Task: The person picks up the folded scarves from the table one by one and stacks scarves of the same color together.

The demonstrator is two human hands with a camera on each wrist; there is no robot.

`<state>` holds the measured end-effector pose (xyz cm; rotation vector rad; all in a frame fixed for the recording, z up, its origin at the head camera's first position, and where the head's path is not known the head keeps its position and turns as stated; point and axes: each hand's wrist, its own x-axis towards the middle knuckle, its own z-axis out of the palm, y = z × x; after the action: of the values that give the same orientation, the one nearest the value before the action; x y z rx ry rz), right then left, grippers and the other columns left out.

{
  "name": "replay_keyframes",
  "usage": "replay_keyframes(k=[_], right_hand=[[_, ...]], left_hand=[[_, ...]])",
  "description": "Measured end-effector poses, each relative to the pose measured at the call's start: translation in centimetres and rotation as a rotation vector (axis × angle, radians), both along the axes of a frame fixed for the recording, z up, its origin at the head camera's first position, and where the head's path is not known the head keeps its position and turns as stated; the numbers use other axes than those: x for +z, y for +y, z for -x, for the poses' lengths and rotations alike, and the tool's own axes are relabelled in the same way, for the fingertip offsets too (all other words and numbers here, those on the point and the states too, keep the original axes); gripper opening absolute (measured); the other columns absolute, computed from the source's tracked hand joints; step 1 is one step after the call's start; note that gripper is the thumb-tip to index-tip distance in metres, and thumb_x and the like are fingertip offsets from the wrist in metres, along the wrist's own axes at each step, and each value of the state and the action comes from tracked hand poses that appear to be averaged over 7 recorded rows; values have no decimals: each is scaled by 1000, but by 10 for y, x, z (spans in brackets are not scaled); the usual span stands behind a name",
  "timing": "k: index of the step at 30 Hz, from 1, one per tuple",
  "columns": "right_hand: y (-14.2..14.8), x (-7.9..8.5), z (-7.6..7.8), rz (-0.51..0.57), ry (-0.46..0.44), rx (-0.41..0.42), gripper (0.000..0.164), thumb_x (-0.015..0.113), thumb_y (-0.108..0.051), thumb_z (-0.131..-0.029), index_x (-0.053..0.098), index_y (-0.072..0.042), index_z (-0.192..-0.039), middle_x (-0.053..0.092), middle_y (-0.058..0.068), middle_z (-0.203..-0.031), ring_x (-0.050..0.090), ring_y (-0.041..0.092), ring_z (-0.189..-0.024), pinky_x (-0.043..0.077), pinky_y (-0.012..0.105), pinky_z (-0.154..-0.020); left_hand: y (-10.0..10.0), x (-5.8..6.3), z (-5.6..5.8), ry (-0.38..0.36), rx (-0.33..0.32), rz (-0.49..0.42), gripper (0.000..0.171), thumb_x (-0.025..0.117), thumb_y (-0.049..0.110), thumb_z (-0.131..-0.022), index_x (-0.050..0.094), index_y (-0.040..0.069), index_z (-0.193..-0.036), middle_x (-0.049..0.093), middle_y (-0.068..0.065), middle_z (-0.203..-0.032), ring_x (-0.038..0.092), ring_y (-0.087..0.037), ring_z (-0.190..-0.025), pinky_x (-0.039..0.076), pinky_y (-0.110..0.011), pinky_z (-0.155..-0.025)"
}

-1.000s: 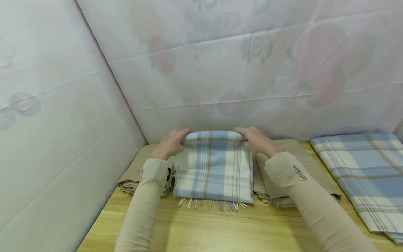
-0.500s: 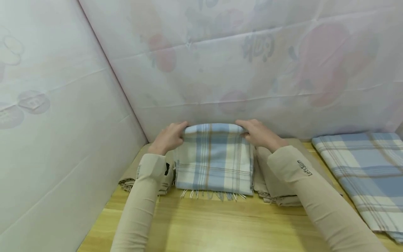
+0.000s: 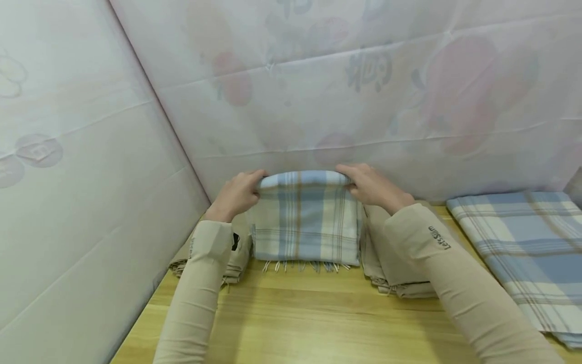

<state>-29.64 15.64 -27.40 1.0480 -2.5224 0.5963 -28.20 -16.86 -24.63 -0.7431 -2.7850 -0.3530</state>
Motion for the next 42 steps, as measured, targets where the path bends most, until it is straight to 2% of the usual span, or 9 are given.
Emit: replay_keyframes(k=[6,13,19,21,28,37,42], right_hand=[[-1,5,0,-4,-6,-7,27,54,19,-89,58,-3,-104,64,16,-96,61,36,-87,45,48,-70],[-3,13,2,-25,-12,-14,24,53,18,-92,57,-2,-105,61,15,-90,58,34,-83,43,46,-69],[-2,16,0,-15,-23,-19,31,52,18,-92,59,1,-117,65,20,-106,62,41,-101,49,52,-79],[-1,16,0,-9,-19,-22,35,51,19,-92,59,2,-121,66,21,-111,62,42,-105,49,53,-82],[1,17,2,3,2,-30,31,50,19,-91,58,1,-115,65,21,-106,62,40,-98,48,51,-77],[0,16,5,22,26,-66,36,51,21,-88,58,4,-118,64,27,-113,61,46,-105,48,58,-84],[-2,14,6,27,9,-101,42,54,20,-87,60,8,-127,62,29,-121,59,48,-110,48,60,-92]], left_hand=[[0,3,-2,2,6,-9,46,60,-10,-89,62,8,-131,67,-20,-125,65,-35,-103,51,-47,-74],[-1,7,-2,4,10,-15,44,59,-9,-91,61,8,-131,66,-17,-127,64,-33,-106,51,-47,-75],[-2,8,-3,9,16,-20,41,61,-9,-91,62,8,-129,66,-15,-127,63,-34,-110,52,-48,-79],[-1,8,-2,19,13,-23,41,61,-9,-91,63,7,-128,66,-15,-126,64,-35,-110,52,-49,-80],[2,8,1,60,10,-22,39,62,-8,-91,63,7,-127,67,-15,-125,64,-36,-109,53,-52,-80],[4,7,-1,103,23,-31,39,64,-6,-91,64,6,-128,67,-15,-127,65,-37,-111,54,-54,-83],[4,4,0,132,35,-22,36,66,-6,-90,65,6,-124,67,-15,-125,66,-38,-108,55,-54,-82]])
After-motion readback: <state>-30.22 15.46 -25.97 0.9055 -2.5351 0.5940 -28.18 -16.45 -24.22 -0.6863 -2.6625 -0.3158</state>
